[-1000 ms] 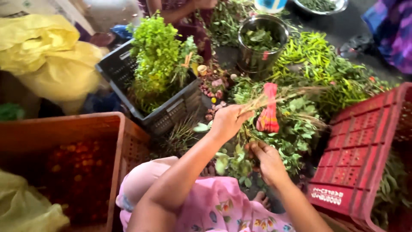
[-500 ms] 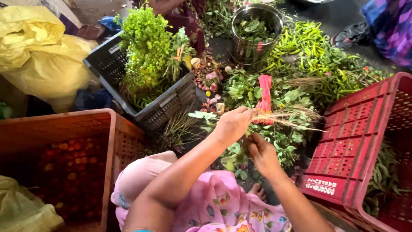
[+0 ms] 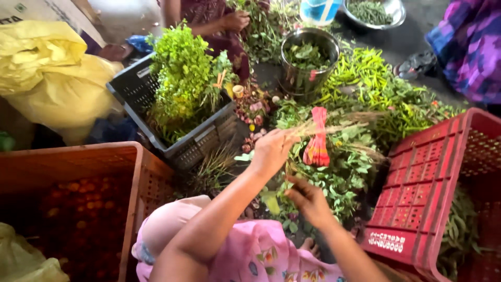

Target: The person sits on the floor and sorts green leafy vegetables by hand, separating leaves from stems. The leaves are placed into a red crate while the stems are discarded onto the floor.

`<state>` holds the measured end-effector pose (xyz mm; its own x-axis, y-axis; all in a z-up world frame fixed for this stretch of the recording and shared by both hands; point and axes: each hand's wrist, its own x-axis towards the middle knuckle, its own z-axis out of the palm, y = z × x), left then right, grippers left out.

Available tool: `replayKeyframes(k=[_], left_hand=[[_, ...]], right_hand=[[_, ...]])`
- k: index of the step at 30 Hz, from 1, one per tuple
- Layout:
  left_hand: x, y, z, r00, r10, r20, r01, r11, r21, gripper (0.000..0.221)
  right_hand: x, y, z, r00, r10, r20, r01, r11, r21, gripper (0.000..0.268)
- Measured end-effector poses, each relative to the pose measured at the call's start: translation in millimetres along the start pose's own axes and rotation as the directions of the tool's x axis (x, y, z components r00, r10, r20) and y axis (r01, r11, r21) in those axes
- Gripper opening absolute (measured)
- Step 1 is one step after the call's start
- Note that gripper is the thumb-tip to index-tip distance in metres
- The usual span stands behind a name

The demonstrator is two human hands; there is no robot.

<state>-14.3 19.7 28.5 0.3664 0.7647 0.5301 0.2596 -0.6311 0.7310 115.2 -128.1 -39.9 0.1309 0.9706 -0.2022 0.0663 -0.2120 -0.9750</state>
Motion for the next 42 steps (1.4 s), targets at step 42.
replayKeyframes(k=[42], left_hand=[[-12.2,-19.0,22.6,0.994,-0.005,-0.112,-0.008,0.993,-0.117,0.015]], right_hand=[[-3.8,-1.6,4.8,0.984,0.116,0.134,-0.13,0.986,0.1,0.039]])
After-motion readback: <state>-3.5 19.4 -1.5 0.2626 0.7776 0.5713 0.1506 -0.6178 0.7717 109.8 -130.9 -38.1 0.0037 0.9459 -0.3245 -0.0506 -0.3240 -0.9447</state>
